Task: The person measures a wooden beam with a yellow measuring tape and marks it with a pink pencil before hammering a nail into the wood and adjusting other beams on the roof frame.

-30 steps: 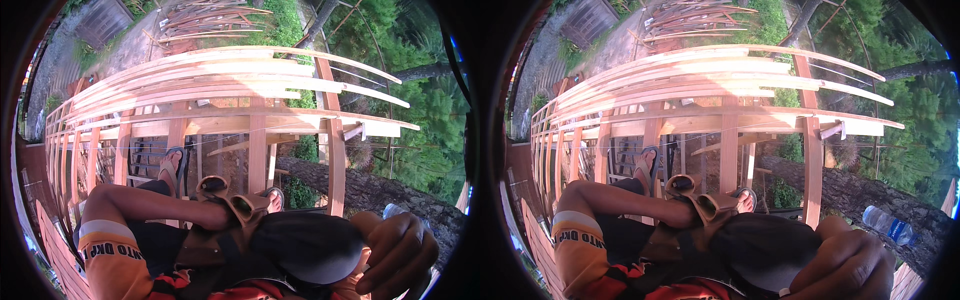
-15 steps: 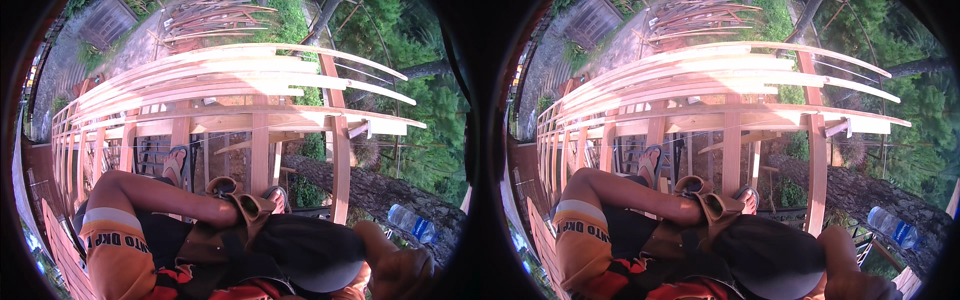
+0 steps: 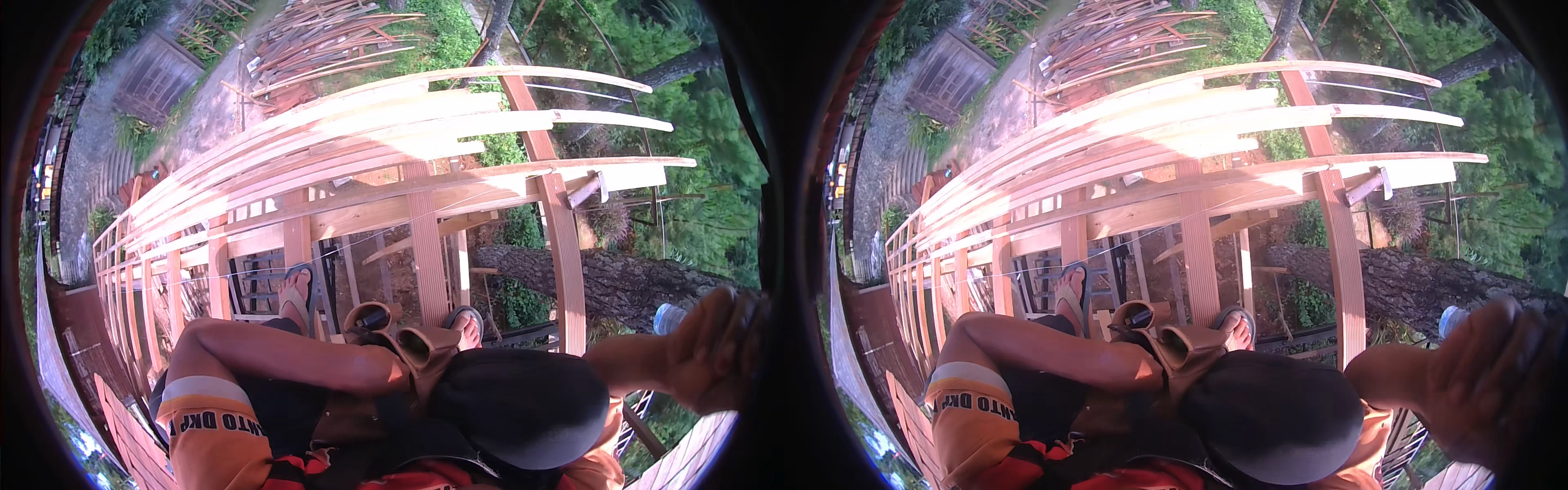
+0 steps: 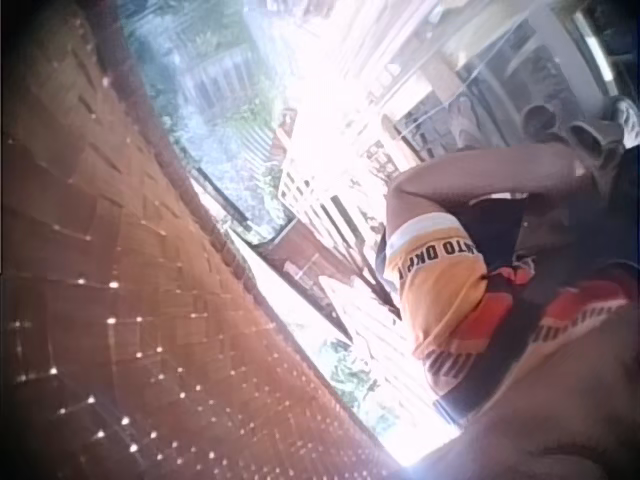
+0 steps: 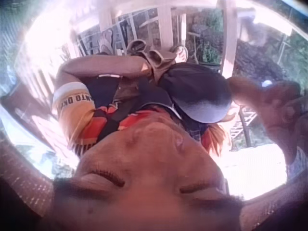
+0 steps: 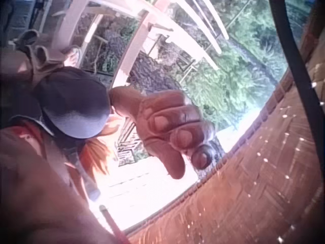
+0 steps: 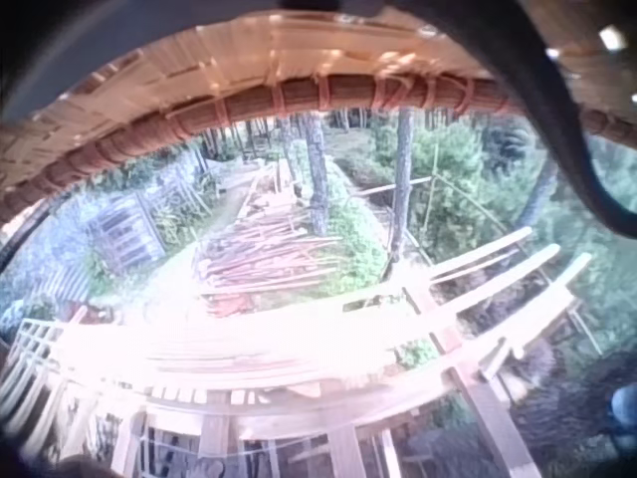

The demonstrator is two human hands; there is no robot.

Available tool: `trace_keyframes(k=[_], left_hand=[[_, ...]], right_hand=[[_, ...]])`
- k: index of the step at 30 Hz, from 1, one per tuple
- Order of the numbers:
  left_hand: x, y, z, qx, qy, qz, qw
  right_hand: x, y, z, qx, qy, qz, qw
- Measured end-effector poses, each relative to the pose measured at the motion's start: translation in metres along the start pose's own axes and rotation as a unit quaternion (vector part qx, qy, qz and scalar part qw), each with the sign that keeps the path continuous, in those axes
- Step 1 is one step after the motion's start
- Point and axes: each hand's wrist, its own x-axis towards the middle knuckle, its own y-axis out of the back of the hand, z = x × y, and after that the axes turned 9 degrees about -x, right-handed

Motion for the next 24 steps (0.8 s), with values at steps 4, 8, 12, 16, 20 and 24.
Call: trace_keyframes(k=[4,8,12,16,20,24], left_hand=[[-0.021,0.095,0.064,0.023,0.071,-0.112,0.991],[-0.041,0.147,0.006,-0.143,0.087,0.165,0.972],[-0.057,0.118,-0.145,-0.047,0.286,0.472,0.832],[-0.059,0.066,-0.245,-0.066,0.367,0.381,0.846],[-0.054,0.015,-0.264,-0.054,0.358,0.394,0.845],[-0.044,-0.018,-0.279,-0.012,0.363,0.441,0.821]], right_hand=[[-0.042,0.098,0.151,-0.323,-0.311,0.079,0.890],[-0.125,0.201,0.276,-0.663,-0.390,-0.137,0.624],[-0.169,0.206,0.336,-0.730,-0.412,-0.280,0.468],[-0.176,0.240,0.358,-0.769,-0.370,-0.350,0.387],[-0.162,0.224,0.367,-0.766,-0.311,-0.453,0.333],[-0.161,0.220,0.370,-0.765,-0.276,-0.479,0.331]])
